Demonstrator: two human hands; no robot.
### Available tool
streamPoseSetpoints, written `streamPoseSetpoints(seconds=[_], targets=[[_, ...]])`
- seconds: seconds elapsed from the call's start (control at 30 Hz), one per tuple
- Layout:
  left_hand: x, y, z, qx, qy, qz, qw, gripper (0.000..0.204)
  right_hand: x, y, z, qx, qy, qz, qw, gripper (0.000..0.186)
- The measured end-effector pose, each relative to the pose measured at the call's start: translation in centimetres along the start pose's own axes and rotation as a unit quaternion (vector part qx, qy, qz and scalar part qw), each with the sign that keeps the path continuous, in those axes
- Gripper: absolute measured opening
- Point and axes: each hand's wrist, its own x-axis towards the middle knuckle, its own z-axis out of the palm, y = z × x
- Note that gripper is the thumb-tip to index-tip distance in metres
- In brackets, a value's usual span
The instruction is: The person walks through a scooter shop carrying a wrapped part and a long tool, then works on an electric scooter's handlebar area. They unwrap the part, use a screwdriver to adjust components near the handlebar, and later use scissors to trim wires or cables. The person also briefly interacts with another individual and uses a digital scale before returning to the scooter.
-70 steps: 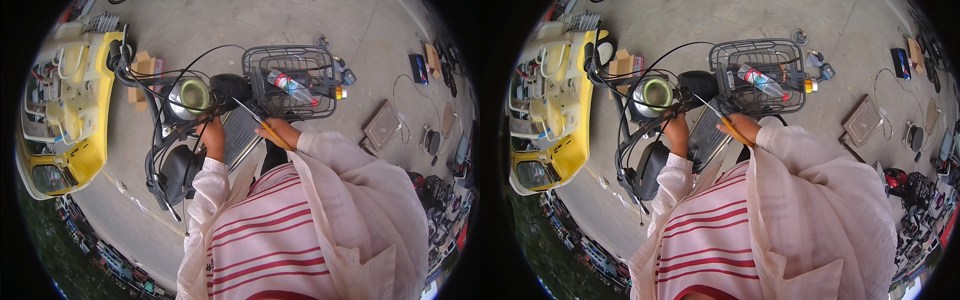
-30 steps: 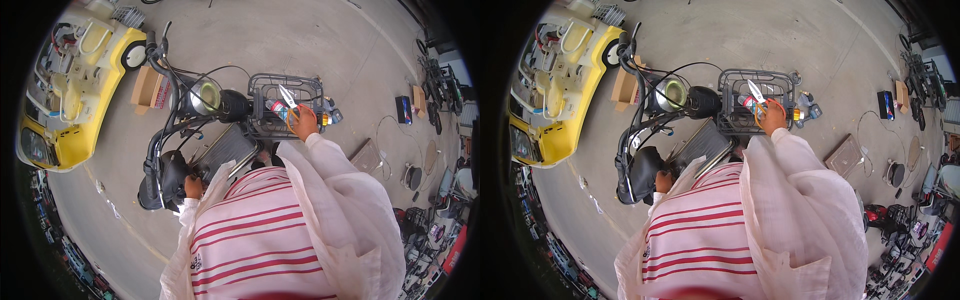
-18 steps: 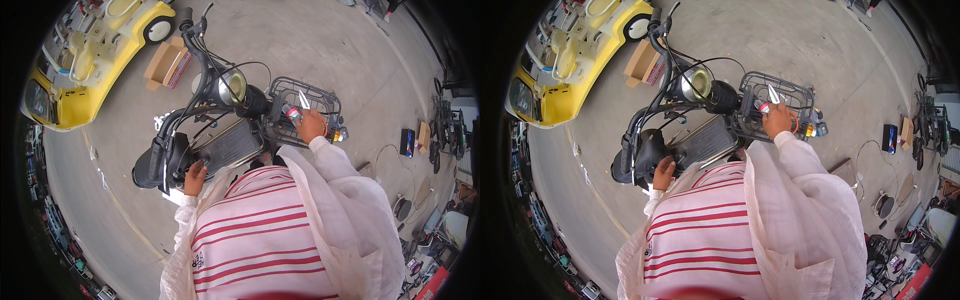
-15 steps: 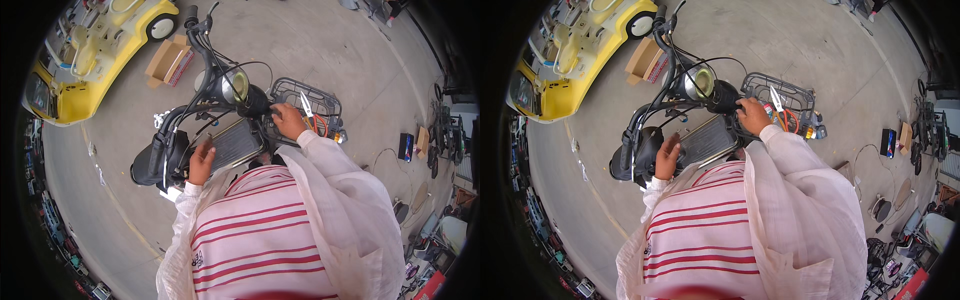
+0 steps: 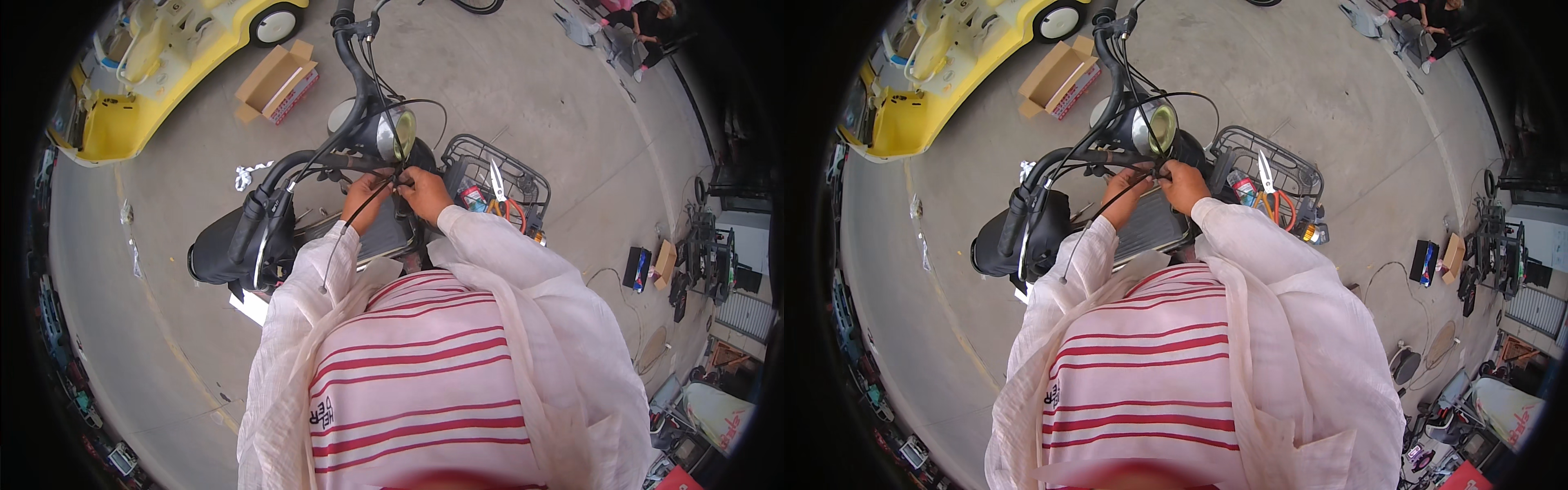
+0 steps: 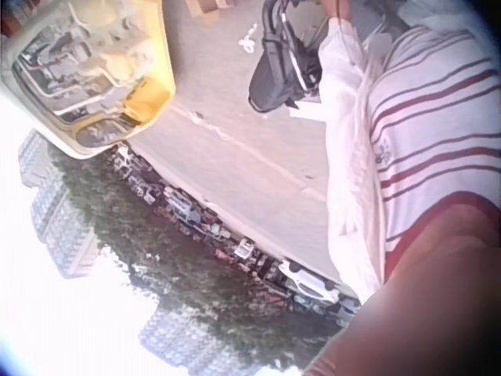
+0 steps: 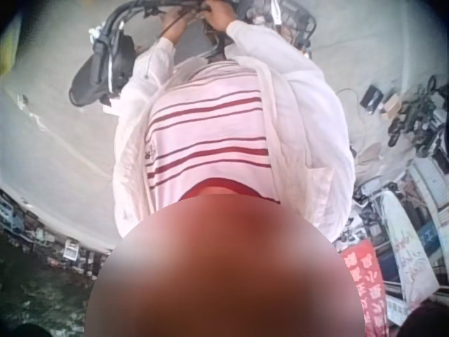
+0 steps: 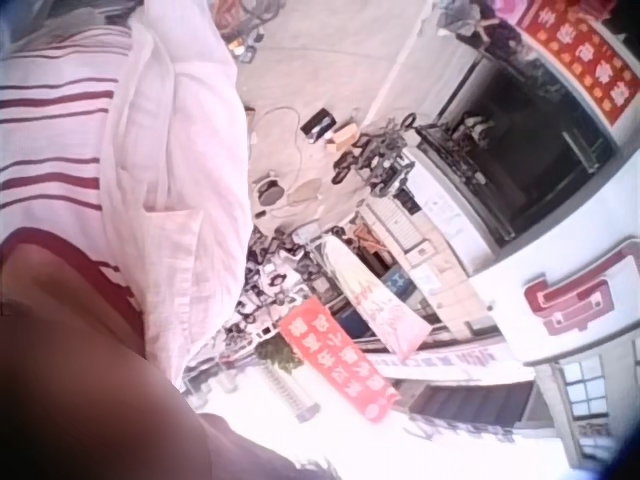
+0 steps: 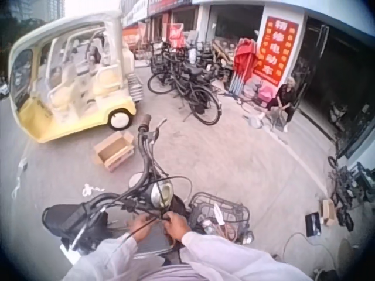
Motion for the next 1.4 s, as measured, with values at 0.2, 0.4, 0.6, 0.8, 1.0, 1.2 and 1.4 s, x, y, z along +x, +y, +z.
streamPoseSetpoints(seconds=[0.2,0.4,0.6,0.8,1.0,1.2,1.4], targets=[[-0.1,-0.8,0.0,-0.024,-0.001,0.020,1.000,0.021,-0.1,-0.1,-0.3,-0.032,-0.032,-0.023,0.999,0.019],[-1.4,-0.2,-0.1,-0.049,-0.011,-0.022,0.998,0.019,-1.9,-1.6,-0.1,0.007,-0.019,-0.048,0.999,0.026],[-1.6,0.1,-0.6,0.044,-0.009,0.038,0.998,0.020,-3.9,-7.3,-0.5,-0.127,-0.010,-0.272,0.954,0.023],[-0.6,-3.3,0.6,-0.039,-0.043,0.040,0.998,0.021,-2.7,-5.5,-2.1,0.107,0.090,-0.060,0.988,0.020],[-0.5,-4.1,4.5,-0.105,0.088,0.066,0.988,0.029,-2.7,-4.0,-3.6,0.366,0.079,0.084,0.924,0.026],[-0.4,-3.5,3.8,-0.028,0.094,0.063,0.993,0.038,-3.6,-2.7,-3.6,0.456,0.074,0.137,0.876,0.028],[-0.4,-4.5,3.1,-0.060,0.078,0.084,0.992,0.034,-3.6,-2.0,-2.9,0.514,0.099,0.189,0.831,0.030]])
